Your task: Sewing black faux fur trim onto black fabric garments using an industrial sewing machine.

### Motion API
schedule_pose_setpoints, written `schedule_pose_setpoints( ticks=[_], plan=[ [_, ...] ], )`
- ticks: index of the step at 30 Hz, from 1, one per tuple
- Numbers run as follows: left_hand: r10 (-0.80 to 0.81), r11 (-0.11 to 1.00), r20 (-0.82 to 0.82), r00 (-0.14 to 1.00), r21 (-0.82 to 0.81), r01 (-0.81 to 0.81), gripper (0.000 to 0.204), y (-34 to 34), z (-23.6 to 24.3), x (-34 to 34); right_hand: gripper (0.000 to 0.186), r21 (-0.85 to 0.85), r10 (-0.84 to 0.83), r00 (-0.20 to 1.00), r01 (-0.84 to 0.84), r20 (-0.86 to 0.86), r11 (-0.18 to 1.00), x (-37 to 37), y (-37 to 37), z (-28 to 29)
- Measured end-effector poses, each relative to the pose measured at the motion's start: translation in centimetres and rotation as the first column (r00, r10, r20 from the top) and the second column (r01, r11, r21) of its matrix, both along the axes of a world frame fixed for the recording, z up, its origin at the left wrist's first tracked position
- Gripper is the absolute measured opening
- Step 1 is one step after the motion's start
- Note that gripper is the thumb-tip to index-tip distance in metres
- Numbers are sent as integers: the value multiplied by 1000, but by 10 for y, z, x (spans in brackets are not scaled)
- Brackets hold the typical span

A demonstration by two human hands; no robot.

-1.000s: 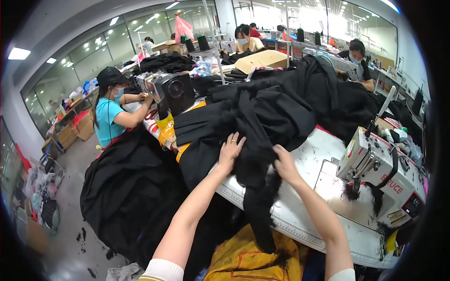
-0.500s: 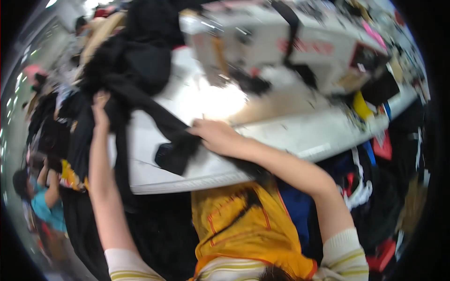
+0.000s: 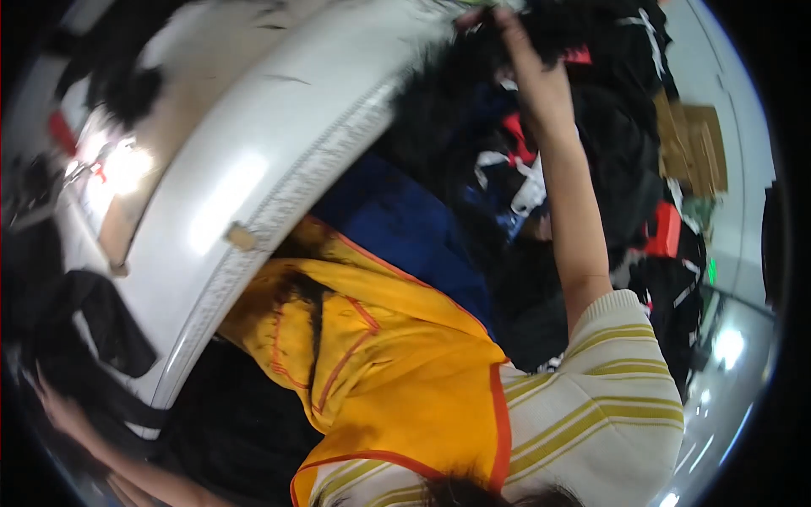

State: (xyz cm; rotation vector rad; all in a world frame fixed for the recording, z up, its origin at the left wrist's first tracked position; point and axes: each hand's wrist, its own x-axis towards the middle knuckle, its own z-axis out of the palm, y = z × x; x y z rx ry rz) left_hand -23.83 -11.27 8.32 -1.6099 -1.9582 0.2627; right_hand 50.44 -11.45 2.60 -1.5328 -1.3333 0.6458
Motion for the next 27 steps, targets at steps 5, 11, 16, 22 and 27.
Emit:
schedule_pose_setpoints(
  ticks=[5, 11, 16, 22, 27],
  plan=[
    [-377, 892, 132, 917, -216, 398, 71, -26, 20, 147, 37, 273, 248, 620, -56, -745, 960, 103, -48, -34],
    [-385, 717, 811, 440, -38, 696, 50, -33, -31, 316, 35, 285, 285, -1, -72, -958, 956, 51, -51, -31],
    [-389, 435, 873, -294, 455, 777, 87, -33, -65, 454, 62, -34, 395, 409, -729, -822, 683, -77, -47, -9],
    [203, 812, 916, -345, 39, 582, 30, -81, -66, 381, 24, -275, 195, 818, -391, -541, 878, -110, -52, -21],
    [-118, 970, 989, -85, 133, 205, 25, -121, -68, 292, 18, 156, 506, 861, -494, -45, 855, -184, -63, -43]
  ],
)
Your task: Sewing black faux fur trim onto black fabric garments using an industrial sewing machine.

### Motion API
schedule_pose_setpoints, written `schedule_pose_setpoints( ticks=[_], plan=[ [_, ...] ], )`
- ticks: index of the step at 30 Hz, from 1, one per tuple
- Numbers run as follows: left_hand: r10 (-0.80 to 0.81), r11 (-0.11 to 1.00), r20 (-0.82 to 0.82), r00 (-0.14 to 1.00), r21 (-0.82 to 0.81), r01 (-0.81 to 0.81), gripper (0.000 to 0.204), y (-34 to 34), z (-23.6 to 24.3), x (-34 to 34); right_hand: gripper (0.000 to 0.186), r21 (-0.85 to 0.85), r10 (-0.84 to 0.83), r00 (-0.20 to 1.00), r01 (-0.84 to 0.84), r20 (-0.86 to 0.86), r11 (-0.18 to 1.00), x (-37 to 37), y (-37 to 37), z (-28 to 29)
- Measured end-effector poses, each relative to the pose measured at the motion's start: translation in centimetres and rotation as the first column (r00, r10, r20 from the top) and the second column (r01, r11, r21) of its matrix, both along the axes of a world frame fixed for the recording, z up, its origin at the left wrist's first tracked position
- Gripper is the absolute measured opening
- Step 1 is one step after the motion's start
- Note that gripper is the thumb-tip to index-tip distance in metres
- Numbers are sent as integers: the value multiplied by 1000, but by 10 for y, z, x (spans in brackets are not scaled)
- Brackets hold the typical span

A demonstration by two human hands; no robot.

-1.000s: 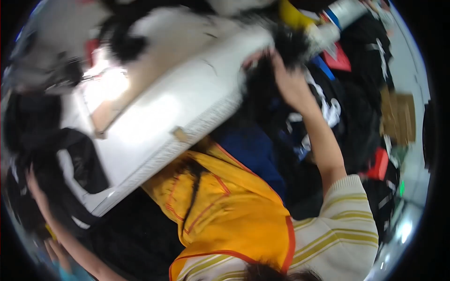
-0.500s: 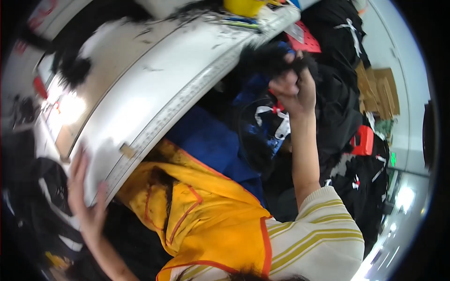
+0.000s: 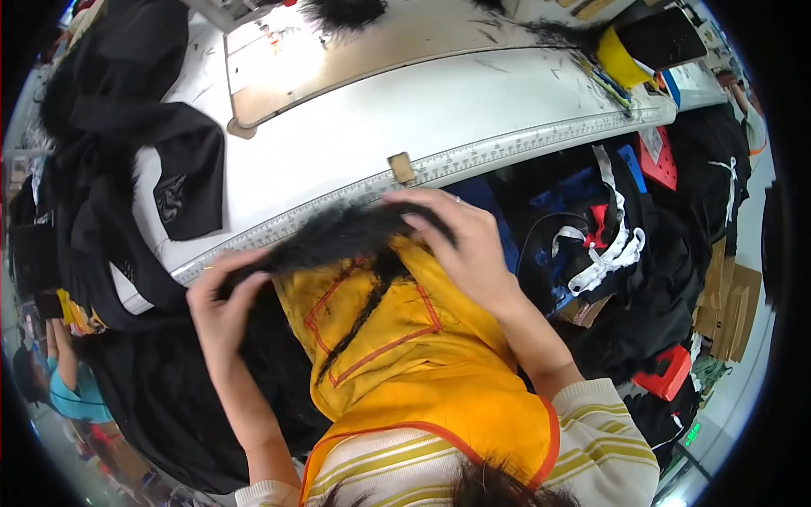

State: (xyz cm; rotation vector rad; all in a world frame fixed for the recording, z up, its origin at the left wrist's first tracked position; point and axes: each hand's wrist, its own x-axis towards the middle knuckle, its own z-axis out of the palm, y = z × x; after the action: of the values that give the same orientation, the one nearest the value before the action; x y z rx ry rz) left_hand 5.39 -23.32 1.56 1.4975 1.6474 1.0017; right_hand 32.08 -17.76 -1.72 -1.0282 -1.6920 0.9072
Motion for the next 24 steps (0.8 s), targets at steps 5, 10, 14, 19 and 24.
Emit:
schedule_pose_setpoints(
  ticks=[5, 10, 14, 19, 24],
  plan=[
    [170, 978, -10, 985, 122, -167, 25, -11, -11, -58, 26, 518, -233, 880, -18, 414, 855, -26, 28, 10],
    [252, 950, 14, 968, 188, -250, 20, -26, -19, -91, 30, 423, -194, 920, 35, 339, 905, -11, 38, -2],
    [310, 933, -5, 951, 193, -304, 19, -30, -10, -89, 31, 438, -176, 902, -16, 393, 899, -14, 34, 4],
    [340, 901, -278, 899, 370, -226, 26, -30, -15, -76, 28, 610, -275, 881, -19, 385, 793, -5, 32, -7],
    [413, 867, -278, 867, 411, -281, 26, -35, -21, -77, 30, 651, -210, 913, -75, 349, 756, -3, 36, -20]
  ],
)
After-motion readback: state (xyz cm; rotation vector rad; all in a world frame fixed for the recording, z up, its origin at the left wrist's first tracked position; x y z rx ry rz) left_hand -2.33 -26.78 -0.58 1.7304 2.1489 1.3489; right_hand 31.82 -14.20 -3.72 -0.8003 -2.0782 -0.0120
